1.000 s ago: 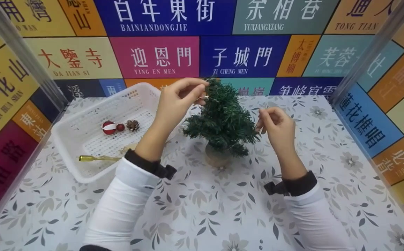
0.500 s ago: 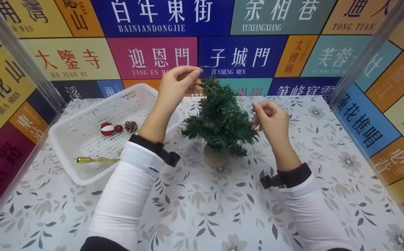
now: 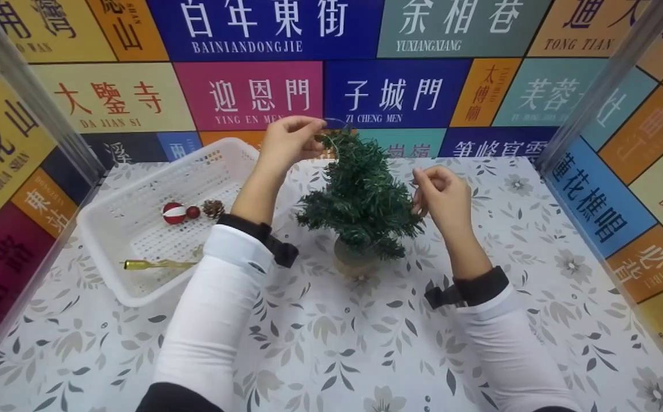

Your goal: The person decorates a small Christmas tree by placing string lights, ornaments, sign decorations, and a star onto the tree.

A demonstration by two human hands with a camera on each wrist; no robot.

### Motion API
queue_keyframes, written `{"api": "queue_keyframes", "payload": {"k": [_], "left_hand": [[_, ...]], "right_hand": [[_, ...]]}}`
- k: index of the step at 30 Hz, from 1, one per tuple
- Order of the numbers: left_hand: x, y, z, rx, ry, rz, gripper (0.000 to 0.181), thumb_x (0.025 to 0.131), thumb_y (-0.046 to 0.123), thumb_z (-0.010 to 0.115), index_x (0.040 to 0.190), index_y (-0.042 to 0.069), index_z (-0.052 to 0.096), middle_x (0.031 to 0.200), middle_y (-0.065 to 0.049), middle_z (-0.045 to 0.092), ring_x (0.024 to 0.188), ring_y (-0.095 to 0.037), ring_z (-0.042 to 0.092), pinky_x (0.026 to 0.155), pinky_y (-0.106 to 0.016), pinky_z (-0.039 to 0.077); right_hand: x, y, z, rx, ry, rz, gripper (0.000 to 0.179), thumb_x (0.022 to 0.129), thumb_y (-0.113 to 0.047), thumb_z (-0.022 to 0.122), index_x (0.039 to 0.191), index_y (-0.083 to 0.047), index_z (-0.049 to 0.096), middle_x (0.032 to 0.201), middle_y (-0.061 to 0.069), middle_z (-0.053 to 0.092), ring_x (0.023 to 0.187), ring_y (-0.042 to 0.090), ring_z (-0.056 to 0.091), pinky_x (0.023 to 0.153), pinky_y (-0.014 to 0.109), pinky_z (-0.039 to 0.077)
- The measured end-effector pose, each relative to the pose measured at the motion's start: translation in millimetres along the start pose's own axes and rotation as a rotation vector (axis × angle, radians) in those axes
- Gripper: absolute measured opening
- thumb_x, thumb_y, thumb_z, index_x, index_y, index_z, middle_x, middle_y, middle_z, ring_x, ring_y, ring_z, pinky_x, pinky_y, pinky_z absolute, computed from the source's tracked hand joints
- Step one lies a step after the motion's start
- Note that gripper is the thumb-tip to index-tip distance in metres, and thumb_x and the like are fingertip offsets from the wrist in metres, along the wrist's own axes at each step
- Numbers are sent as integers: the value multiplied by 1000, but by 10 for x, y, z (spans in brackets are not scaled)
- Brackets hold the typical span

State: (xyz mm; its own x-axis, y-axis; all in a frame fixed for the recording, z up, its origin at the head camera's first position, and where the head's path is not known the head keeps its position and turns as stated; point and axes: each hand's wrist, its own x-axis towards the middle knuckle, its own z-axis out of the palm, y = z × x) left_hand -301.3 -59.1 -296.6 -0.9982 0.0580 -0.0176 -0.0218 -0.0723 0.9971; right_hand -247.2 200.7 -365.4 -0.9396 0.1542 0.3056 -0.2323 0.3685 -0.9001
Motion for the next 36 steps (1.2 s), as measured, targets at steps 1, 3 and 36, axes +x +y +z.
{"api": "queue_keyframes", "payload": {"k": [1, 3, 36], "left_hand": [[7, -13, -8, -9, 3, -17, 28, 94, 15, 63, 116, -2, 66, 96, -6, 64, 60, -10, 61, 71, -26, 59], [21, -39, -20, -38, 9, -52, 28, 95, 15, 62, 117, -2, 65, 101, -8, 65, 60, -11, 62, 71, -25, 59], [-30, -507, -171, 31, -84, -184, 32, 98, 18, 57, 123, -2, 62, 80, -3, 55, 58, -5, 51, 57, -16, 50]], "right_hand": [[4, 10, 0, 2, -4, -4, 33, 96, -30, 61, 89, 2, 65, 50, -10, 56, 38, 7, 54, 39, 24, 46], [11, 18, 2, 0, -14, 0, 34, 96, -31, 61, 89, 2, 65, 51, -10, 57, 38, 7, 54, 39, 24, 47], [67, 37, -23, -39, -66, 161, 31, 96, -33, 60, 90, -2, 62, 56, -7, 55, 40, 7, 55, 44, 24, 52]]}}
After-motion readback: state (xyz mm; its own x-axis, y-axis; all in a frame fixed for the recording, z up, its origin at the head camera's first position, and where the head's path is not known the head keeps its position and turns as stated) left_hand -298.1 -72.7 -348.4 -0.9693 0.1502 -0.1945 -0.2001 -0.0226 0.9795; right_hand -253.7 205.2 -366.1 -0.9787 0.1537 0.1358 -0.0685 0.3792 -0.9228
